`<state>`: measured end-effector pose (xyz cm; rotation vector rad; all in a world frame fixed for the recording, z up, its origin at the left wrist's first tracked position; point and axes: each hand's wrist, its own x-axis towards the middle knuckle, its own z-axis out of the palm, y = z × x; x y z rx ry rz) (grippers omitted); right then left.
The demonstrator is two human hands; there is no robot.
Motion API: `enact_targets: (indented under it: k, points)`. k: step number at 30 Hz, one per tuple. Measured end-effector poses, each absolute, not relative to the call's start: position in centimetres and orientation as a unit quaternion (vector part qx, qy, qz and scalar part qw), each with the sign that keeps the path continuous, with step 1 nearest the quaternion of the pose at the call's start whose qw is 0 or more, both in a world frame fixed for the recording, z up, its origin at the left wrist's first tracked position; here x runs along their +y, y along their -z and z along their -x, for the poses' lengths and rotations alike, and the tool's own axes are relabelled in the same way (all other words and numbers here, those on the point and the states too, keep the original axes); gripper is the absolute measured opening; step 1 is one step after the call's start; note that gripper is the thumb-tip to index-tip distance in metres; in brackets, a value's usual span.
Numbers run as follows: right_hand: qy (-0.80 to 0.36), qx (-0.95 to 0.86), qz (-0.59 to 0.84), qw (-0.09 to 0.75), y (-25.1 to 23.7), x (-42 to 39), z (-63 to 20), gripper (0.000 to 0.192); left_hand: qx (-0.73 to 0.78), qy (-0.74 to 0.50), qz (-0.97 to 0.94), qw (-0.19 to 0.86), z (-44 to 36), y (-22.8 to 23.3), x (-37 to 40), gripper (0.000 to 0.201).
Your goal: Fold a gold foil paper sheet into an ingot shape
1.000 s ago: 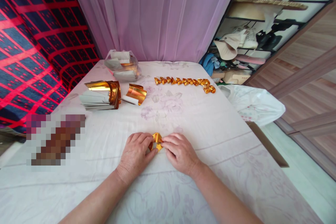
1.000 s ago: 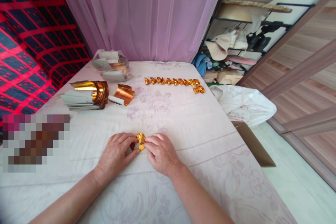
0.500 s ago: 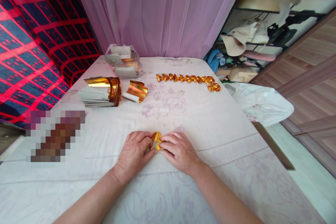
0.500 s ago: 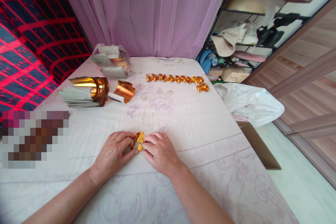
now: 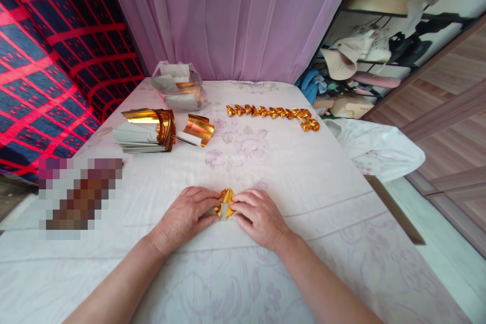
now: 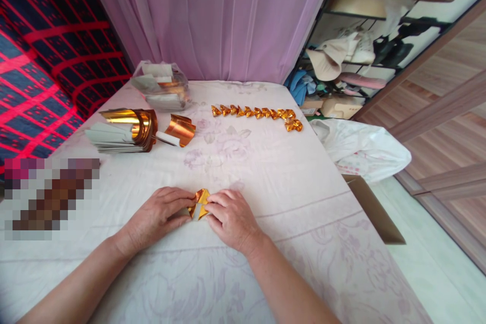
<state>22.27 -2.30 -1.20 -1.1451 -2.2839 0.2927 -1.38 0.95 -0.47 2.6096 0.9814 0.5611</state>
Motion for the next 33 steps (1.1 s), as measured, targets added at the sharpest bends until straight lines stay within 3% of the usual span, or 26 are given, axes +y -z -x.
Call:
enact_targets:
  k: [10, 33]
  points:
    - [-0.102, -0.856, 0.428, 0.271, 1.21, -2.33, -22.3, 0.019, 0.33, -0.19, -0.92, 0.087, 0.83, 0.29, 0.94, 0.026]
    - [-0.026, -0.863, 0.435, 0.254, 1.02, -2.54, -21.75, 0.015, 0.307, -0.195, -0.928, 0.085, 1.29, 0.55, 1.22, 0.04]
